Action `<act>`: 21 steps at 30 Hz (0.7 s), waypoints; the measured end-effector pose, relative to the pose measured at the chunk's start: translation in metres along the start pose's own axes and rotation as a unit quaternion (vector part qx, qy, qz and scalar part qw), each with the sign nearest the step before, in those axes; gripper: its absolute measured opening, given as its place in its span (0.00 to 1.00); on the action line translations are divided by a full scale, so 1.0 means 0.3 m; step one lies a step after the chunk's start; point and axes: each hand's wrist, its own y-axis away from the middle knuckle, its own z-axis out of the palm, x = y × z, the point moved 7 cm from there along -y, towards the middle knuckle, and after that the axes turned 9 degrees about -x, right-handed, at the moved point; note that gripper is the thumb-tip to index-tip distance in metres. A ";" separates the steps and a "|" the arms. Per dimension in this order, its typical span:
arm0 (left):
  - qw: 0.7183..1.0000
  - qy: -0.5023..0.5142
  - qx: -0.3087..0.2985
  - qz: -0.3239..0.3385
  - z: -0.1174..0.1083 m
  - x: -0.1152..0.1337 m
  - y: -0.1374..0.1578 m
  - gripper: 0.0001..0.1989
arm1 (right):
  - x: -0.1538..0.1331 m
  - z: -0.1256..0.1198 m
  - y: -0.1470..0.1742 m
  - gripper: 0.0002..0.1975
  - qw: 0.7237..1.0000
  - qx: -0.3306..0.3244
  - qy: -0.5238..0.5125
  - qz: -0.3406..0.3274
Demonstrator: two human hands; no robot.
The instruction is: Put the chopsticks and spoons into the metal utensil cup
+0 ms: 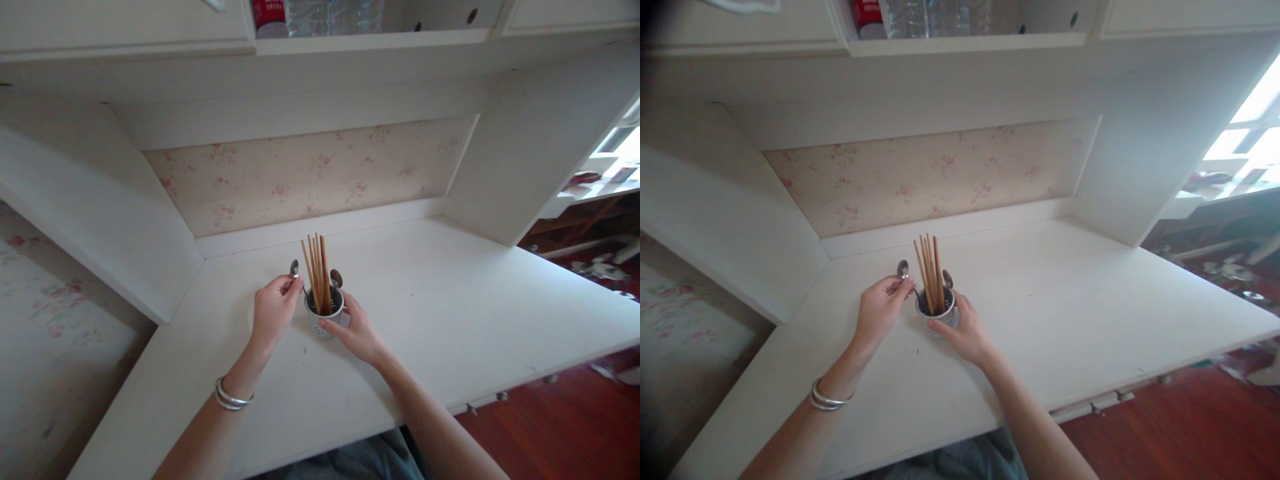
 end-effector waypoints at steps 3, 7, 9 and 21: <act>0.999 0.013 -0.029 -0.020 0.049 -0.053 0.004 0.18 | 0.000 0.001 0.001 0.33 1.000 0.003 -0.009 -0.006; 0.992 0.096 -0.065 -0.059 0.096 -0.117 0.003 0.21 | 0.000 0.002 0.001 0.34 1.000 0.010 -0.017 -0.006; 0.980 0.169 -0.083 -0.070 0.116 -0.131 0.013 0.22 | -0.001 0.003 0.001 0.34 1.000 0.011 -0.019 -0.006; 0.918 0.343 -0.200 -0.015 0.250 -0.107 0.111 0.37 | 0.000 0.008 0.020 0.35 0.998 -0.012 0.066 -0.015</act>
